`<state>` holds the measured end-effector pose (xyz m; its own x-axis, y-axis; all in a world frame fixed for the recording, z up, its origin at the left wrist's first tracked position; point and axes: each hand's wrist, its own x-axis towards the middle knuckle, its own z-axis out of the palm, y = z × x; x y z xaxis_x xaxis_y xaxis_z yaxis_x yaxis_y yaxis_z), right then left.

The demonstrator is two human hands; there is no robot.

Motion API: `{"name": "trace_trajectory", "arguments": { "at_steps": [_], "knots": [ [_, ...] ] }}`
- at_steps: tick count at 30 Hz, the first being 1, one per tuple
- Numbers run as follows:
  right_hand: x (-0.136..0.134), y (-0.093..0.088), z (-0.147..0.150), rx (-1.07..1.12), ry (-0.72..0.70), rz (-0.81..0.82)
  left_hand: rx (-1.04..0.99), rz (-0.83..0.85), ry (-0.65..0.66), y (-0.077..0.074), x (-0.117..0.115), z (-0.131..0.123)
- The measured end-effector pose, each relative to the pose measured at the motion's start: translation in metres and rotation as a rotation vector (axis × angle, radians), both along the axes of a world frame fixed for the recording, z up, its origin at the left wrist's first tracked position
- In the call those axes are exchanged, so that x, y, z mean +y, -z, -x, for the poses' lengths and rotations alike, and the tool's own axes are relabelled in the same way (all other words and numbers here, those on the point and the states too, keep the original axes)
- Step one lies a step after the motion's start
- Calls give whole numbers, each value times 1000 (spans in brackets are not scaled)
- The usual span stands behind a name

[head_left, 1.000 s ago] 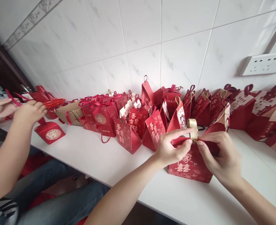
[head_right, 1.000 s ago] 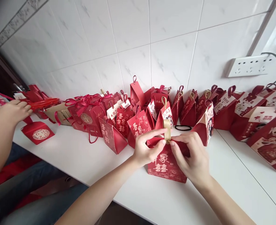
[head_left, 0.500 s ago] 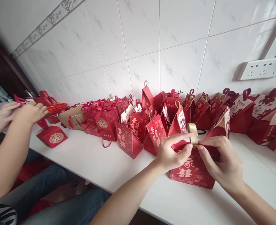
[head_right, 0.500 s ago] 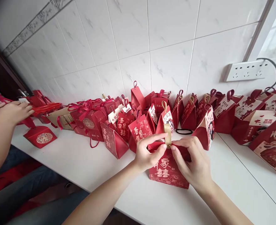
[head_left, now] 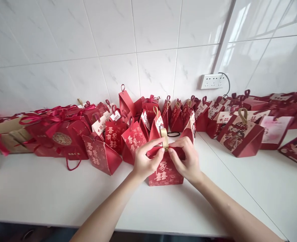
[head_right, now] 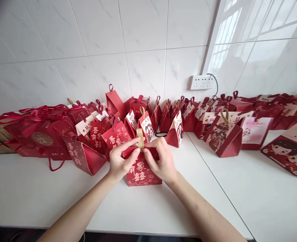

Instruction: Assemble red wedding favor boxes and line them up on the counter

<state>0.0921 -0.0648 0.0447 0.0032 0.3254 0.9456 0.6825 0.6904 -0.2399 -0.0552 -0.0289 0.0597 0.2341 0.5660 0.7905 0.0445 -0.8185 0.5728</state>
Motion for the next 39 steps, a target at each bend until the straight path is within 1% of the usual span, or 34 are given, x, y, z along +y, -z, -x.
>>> {"name": "trace_trajectory", "arguments": {
  "at_steps": [6, 13, 26, 30, 35, 39],
  "knots": [
    [2, 2, 1, 15, -9, -7, 6, -10, -39, 1, 2, 0],
    [3, 1, 0, 11, -18, -22, 14, 13, -6, -1, 1, 0],
    [1, -3, 0, 30, -45, 21, 8, 71, -27, -1, 1, -1],
    [2, -3, 1, 36, -60, 24, -9, 112, -18, 0, 1, -1],
    [3, -2, 1, 43, -73, 38, -5, 203, -21, -1, 1, -2],
    [2, -2, 0, 44, -79, 34, -7, 213, -20, -2, 0, -1]
  ]
}}
